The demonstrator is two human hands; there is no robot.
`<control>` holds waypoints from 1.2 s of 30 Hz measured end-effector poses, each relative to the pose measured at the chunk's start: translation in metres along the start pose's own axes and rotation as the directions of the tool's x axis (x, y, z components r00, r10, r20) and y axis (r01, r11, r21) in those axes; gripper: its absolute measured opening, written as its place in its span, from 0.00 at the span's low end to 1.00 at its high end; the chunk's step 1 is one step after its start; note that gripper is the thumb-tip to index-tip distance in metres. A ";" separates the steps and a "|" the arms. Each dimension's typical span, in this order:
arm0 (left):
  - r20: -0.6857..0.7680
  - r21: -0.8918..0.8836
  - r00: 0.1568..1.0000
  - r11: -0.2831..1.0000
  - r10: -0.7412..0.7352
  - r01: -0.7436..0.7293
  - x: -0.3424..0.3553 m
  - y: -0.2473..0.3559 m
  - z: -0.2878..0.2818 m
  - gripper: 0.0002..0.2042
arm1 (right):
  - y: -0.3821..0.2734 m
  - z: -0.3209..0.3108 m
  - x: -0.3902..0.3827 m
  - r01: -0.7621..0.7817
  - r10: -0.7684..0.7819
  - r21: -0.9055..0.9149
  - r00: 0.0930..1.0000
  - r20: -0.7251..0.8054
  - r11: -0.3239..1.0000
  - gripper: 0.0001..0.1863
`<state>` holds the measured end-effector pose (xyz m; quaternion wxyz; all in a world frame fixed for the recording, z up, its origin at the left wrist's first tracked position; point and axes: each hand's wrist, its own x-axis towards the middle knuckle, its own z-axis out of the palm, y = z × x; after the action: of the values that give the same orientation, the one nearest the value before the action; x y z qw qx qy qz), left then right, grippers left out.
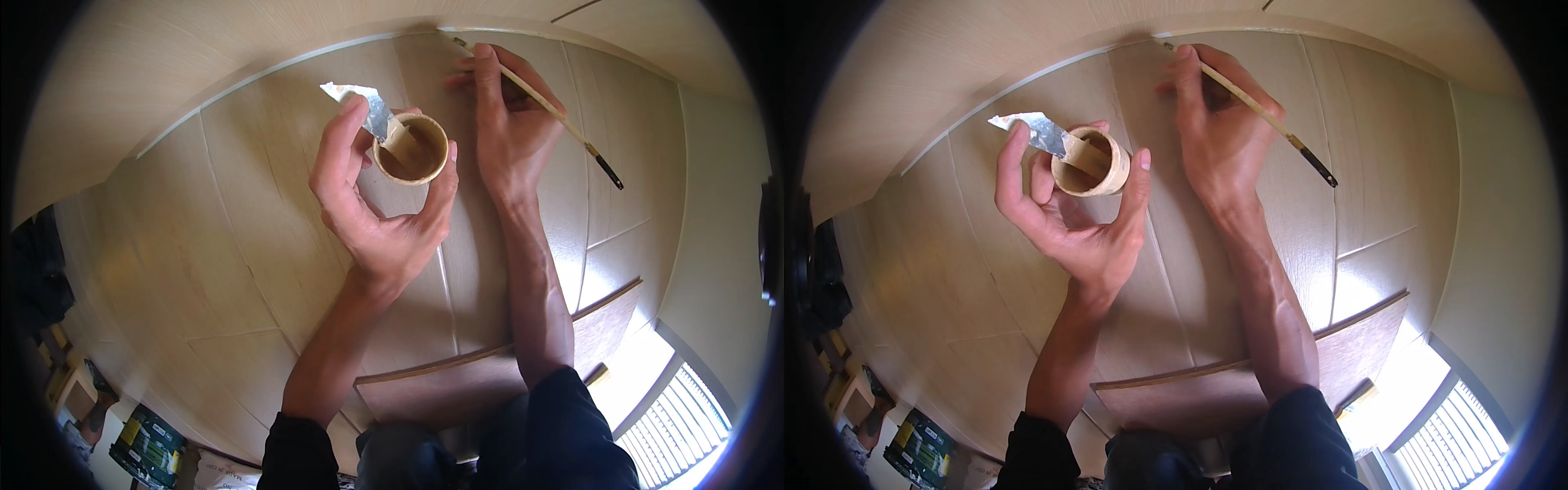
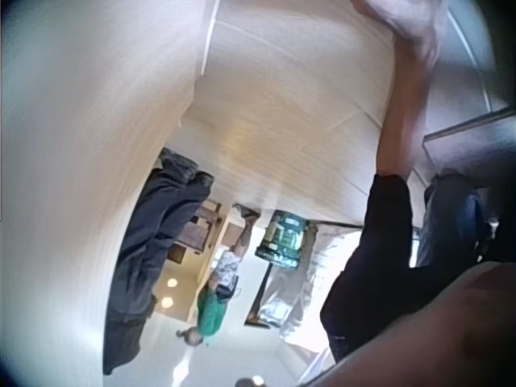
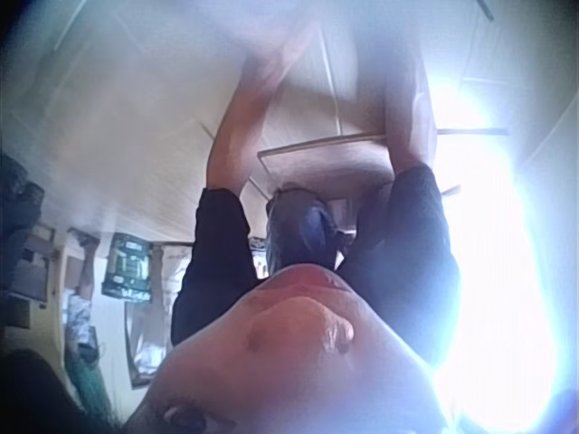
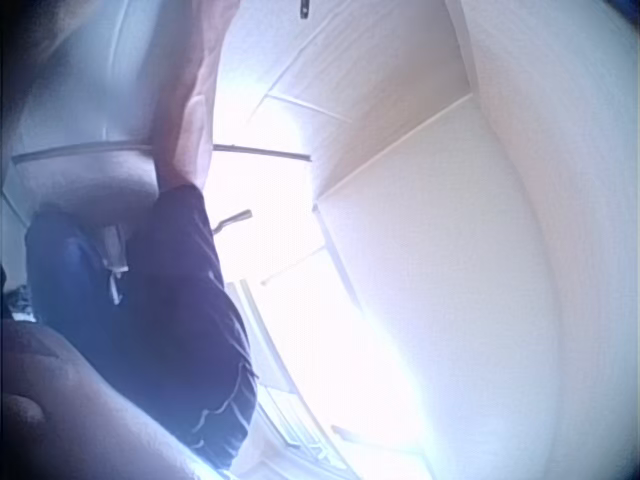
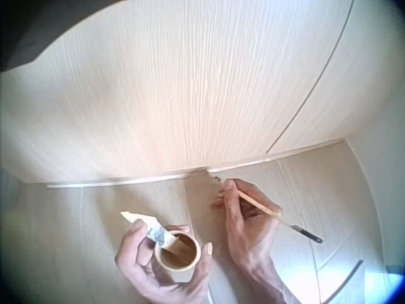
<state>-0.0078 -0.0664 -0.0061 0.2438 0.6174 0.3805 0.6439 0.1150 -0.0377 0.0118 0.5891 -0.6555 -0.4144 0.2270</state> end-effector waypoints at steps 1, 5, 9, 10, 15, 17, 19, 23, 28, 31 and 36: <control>0.002 0.003 1.000 1.000 0.002 -0.002 0.000 0.000 0.000 0.42 | 0.000 -0.001 0.000 -0.020 0.019 -0.015 1.000 -0.003 1.000 0.13; -0.003 -0.013 1.000 1.000 -0.006 0.006 0.001 0.000 0.000 0.42 | -0.002 -0.004 -0.001 -0.046 0.045 -0.040 0.999 -0.024 0.998 0.13; 0.012 -0.018 0.999 0.999 -0.030 0.031 0.001 0.002 -0.001 0.43 | -0.003 -0.001 -0.001 -0.011 0.011 -0.013 0.999 -0.036 1.000 0.12; 0.017 -0.009 0.999 1.000 -0.029 0.029 0.001 0.002 -0.002 0.43 | -0.003 -0.001 -0.001 -0.018 0.017 -0.022 0.999 -0.036 1.000 0.13; 0.000 0.003 0.999 0.999 -0.035 0.035 0.001 0.002 -0.001 0.43 | -0.002 -0.003 0.000 -0.048 0.047 -0.022 0.996 -0.073 0.999 0.13; 0.003 0.003 1.000 1.000 -0.025 0.025 0.001 0.001 -0.001 0.43 | -0.002 -0.003 0.001 -0.025 0.025 -0.001 0.995 -0.098 1.000 0.13; -0.001 -0.004 1.000 1.000 -0.023 0.023 0.001 0.001 -0.001 0.43 | -0.002 -0.003 0.000 -0.017 0.015 -0.010 0.994 -0.112 1.000 0.13; 0.010 0.001 1.000 1.000 -0.030 0.030 0.002 0.002 -0.002 0.43 | -0.005 -0.004 -0.001 -0.022 0.017 -0.068 0.997 -0.074 0.997 0.12; 0.009 -0.010 0.999 0.999 -0.039 0.039 0.001 0.002 -0.002 0.43 | -0.003 -0.003 -0.001 -0.023 0.021 -0.028 0.997 -0.073 0.999 0.12; -0.006 0.004 0.999 0.999 -0.037 0.038 0.001 0.002 -0.001 0.43 | -0.001 -0.003 0.000 -0.017 0.019 0.017 0.994 -0.112 1.000 0.12; 0.007 -0.005 0.999 0.999 -0.036 0.036 0.002 0.001 -0.002 0.43 | -0.002 -0.010 0.000 -0.042 0.043 0.009 0.991 -0.129 0.999 0.12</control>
<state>-0.0101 -0.0660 -0.0041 0.2580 0.6120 0.3890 0.6383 0.1226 -0.0434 0.0153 0.6118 -0.6756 -0.3608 0.1977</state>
